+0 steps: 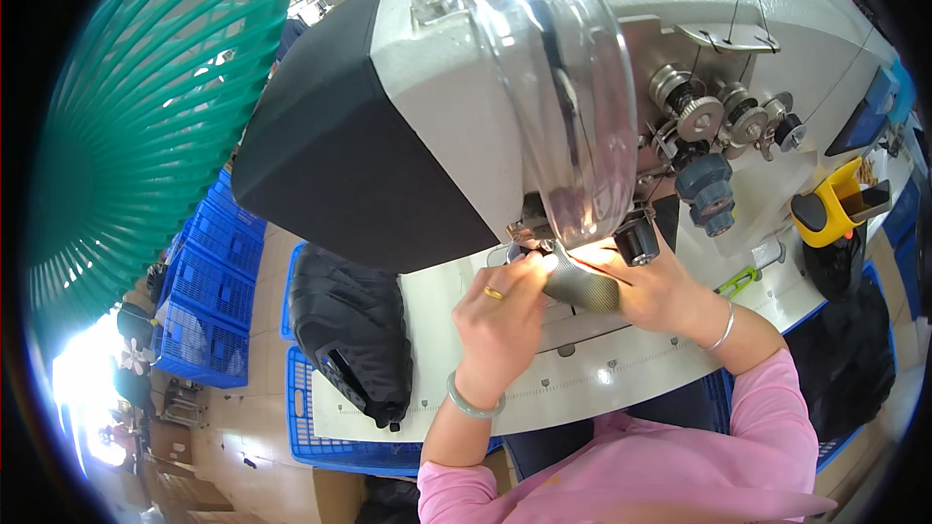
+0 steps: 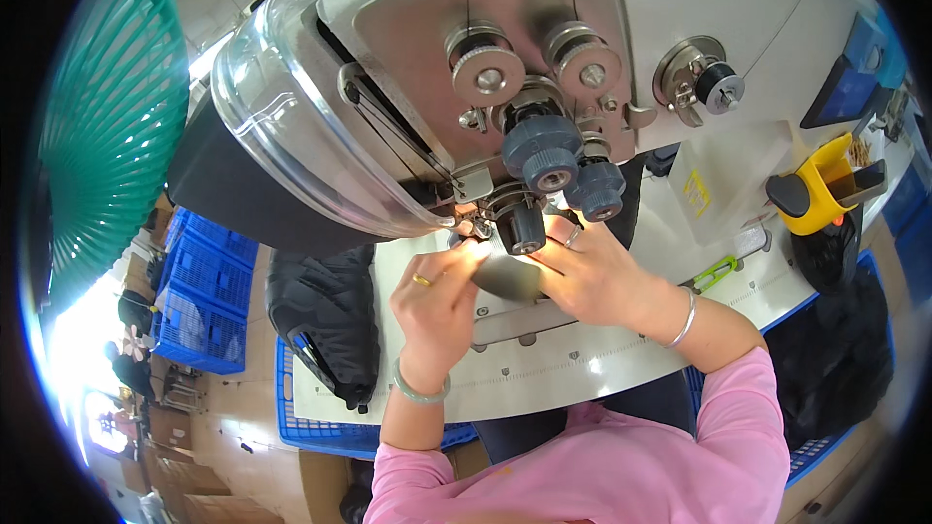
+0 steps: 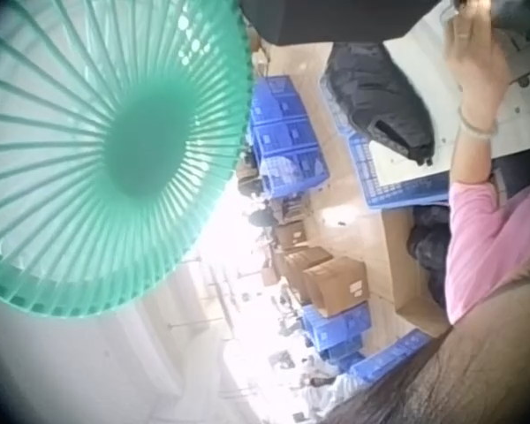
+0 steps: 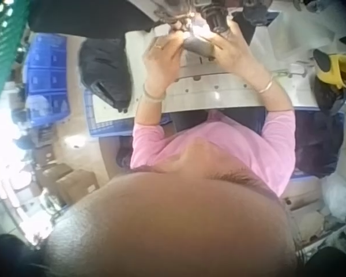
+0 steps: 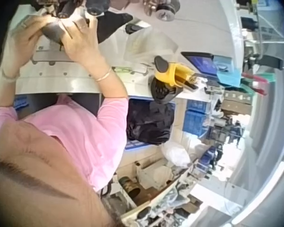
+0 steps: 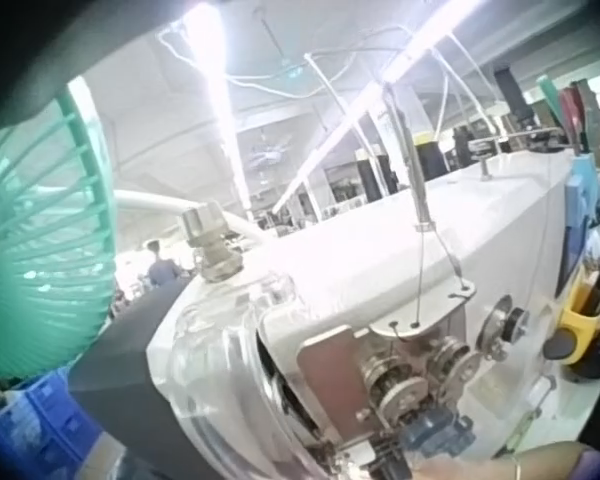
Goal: Stitching components of a black shoe upper together using an industrial sewing machine.
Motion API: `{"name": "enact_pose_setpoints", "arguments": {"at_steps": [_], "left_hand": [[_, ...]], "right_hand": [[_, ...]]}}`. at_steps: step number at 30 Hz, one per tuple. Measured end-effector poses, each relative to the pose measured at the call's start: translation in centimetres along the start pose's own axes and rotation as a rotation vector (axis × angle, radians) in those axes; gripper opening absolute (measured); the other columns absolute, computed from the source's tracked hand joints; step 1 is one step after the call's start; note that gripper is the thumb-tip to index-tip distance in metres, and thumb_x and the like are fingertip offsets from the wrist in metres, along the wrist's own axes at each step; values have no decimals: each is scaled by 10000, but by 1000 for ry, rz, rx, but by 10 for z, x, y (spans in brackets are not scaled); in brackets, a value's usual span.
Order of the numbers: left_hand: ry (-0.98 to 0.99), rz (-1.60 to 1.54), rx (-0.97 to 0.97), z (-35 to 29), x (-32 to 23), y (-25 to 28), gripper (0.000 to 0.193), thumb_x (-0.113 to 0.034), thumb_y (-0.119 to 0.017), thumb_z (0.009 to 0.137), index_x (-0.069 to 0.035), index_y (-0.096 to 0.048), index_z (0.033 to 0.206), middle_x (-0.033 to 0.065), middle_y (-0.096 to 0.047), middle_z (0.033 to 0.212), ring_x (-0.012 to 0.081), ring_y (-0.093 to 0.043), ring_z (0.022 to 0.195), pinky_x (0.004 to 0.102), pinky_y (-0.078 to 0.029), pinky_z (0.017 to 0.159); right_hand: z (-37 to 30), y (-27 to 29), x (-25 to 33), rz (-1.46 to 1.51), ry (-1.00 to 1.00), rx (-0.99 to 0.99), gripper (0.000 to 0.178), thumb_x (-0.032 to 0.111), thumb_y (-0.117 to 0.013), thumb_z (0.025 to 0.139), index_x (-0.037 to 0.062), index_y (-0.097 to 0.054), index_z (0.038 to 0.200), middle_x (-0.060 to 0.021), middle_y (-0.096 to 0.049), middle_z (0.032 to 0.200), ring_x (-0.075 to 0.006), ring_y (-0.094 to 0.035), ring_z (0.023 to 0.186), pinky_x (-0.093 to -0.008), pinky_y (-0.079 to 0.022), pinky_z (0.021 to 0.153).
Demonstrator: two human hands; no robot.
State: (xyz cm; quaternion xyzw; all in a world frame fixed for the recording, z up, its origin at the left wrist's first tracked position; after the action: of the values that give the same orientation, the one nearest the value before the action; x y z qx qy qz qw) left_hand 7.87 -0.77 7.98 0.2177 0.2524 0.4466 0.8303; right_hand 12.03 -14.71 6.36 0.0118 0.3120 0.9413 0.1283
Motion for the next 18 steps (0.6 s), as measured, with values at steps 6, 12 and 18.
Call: {"name": "enact_pose_setpoints", "arguments": {"at_steps": [6, 12, 18], "left_hand": [[251, -114, -126, -8, 13, -8, 314, 27, -720, 673, -42, -730, 979, 67, -681, 892, 257, -647, 824, 342, -522, 703], [-49, 104, -95, -6, -16, 0, 365, 57, -710, 637, -59, -730, 983, 61, -659, 992, 271, -630, 901, 367, -530, 758], [-45, 107, -33, -1, -17, 0, 405, 59, -714, 632, -67, -722, 1016, 61, -643, 1015, 276, -624, 936, 372, -535, 762]], "right_hand": [[-2, 0, 3, -64, -10, 4, 354, 113, -683, 661, 66, -721, 1011, -1, -580, 854, -247, -499, 908, -403, -457, 718], [-6, -3, 0, 41, -122, -1, 325, 72, -686, 641, 54, -716, 965, -23, -577, 863, -280, -499, 925, -448, -445, 765], [-10, -7, -5, 219, -295, -6, 376, 36, -704, 592, 50, -712, 968, -68, -599, 935, -320, -509, 942, -546, -404, 906]]}}
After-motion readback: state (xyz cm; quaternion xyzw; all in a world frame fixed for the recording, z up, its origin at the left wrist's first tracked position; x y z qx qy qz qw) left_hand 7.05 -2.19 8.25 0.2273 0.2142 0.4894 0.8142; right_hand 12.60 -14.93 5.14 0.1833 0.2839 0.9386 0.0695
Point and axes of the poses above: each hand's wrist, its own z-axis towards the middle knuckle, its own y-axis out of the back of the hand, x = y × z, the point moved 8 cm from there along z, towards the middle knuckle
